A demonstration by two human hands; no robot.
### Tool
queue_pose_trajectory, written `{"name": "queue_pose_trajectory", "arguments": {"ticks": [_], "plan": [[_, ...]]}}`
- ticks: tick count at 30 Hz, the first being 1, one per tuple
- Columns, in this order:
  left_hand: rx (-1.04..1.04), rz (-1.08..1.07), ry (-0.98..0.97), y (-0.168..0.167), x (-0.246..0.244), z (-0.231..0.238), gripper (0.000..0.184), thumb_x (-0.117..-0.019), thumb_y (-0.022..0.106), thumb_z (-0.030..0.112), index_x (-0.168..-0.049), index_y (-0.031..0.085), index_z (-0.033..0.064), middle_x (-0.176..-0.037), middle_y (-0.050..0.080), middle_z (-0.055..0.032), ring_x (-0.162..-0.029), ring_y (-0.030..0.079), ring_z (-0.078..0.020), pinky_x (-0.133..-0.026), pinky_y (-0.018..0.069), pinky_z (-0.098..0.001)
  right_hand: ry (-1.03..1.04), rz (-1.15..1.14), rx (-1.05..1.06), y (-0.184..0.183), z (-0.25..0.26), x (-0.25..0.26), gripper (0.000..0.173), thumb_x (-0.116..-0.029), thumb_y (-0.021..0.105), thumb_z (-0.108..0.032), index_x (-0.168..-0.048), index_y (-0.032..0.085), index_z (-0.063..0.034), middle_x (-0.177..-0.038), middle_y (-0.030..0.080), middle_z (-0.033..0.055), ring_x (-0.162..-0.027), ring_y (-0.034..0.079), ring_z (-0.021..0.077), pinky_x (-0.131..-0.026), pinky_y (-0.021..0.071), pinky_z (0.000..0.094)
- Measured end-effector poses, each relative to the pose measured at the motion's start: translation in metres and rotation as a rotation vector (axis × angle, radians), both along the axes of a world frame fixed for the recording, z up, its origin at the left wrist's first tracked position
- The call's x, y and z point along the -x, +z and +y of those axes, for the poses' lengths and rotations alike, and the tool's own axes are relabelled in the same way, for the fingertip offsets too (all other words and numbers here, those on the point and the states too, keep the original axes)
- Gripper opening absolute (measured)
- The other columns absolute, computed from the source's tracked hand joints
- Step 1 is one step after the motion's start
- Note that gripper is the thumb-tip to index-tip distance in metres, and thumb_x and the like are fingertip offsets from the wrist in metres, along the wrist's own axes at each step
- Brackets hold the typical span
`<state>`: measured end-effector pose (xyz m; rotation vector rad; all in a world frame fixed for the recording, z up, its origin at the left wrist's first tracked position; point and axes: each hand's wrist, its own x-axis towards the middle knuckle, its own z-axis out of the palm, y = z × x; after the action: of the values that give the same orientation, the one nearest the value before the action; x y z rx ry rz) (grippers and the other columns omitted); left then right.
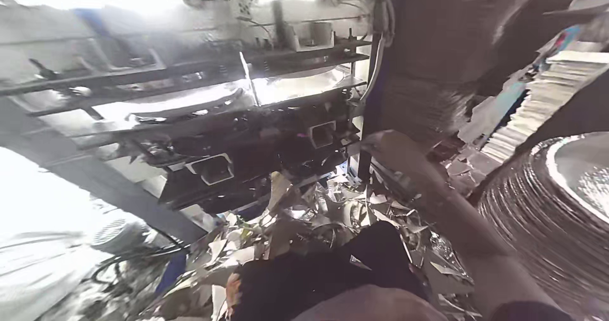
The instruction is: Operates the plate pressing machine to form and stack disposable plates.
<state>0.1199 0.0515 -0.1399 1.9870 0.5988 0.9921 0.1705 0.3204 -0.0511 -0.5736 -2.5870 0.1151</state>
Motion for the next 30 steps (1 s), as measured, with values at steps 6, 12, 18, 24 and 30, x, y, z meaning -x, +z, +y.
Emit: {"name": "queue_pose_trajectory", "arguments": {"ticks": [6,12,18,24,30], "plan": [[-0.162,0.561,0.972,0.017,0.093,-0.024,0.045,-0.0920,0.073,0.028,-0.134,0.066,0.0141,-0.135,0.067,-0.0042,-0.124,0.064,-0.0171,-0.105,0.0531,-0.0392,0.166,0.074,-0.156,0.048,0.015,0.191,0.032,-0.1062,0.048,-0.017,-0.125,0.068,-0.0010,-0.122,0.068,0.0229,-0.119,0.065,0.0390,-0.100,0.0509,0.0544],[-0.290,0.871,1.616,0.069,0.193,-0.019,0.045,-0.0948,0.066,0.029,-0.137,0.065,0.0117,-0.146,0.054,-0.0231,-0.136,0.049,-0.0458,-0.112,0.0394,-0.0612,0.026,-0.204,0.109,0.090,0.027,0.243,0.040,-0.1043,0.057,-0.030,-0.126,0.065,0.0033,-0.128,0.064,0.0271,-0.124,0.060,0.0432,-0.099,0.0475,0.0629],[-0.494,1.139,1.781,0.101,0.285,0.006,0.051,-0.0942,0.070,0.029,-0.143,0.060,0.0221,-0.157,0.037,-0.0312,-0.149,0.027,-0.0525,-0.118,0.0121,-0.0757,0.017,0.062,-0.112,0.054,-0.016,0.141,0.023,-0.0978,0.066,-0.019,-0.108,0.074,-0.0005,-0.118,0.069,0.0245,-0.116,0.063,0.0449,-0.095,0.0482,0.0651],[-0.186,1.270,1.860,0.129,0.322,0.046,0.034,-0.0912,0.068,-0.001,-0.123,0.072,0.0092,-0.129,0.063,-0.0253,-0.122,0.055,-0.0515,-0.100,0.0367,-0.0751,-0.205,-0.188,0.214,-0.074,-0.021,-0.005,0.028,-0.1010,0.062,-0.033,-0.112,0.077,-0.0122,-0.111,0.072,0.0199,-0.112,0.066,0.0415,-0.091,0.0520,0.0619],[-0.551,1.100,1.367,0.049,0.207,0.048,0.022,-0.0876,0.074,0.014,-0.109,0.075,0.0093,-0.107,0.072,-0.0159,-0.102,0.067,-0.0381,-0.091,0.0496,-0.0589,-0.599,-0.011,0.386,-0.197,0.024,-0.119,0.032,-0.0961,0.070,-0.027,-0.113,0.074,-0.0010,-0.108,0.072,0.0266,-0.102,0.069,0.0453,-0.090,0.0510,0.0675]]}}
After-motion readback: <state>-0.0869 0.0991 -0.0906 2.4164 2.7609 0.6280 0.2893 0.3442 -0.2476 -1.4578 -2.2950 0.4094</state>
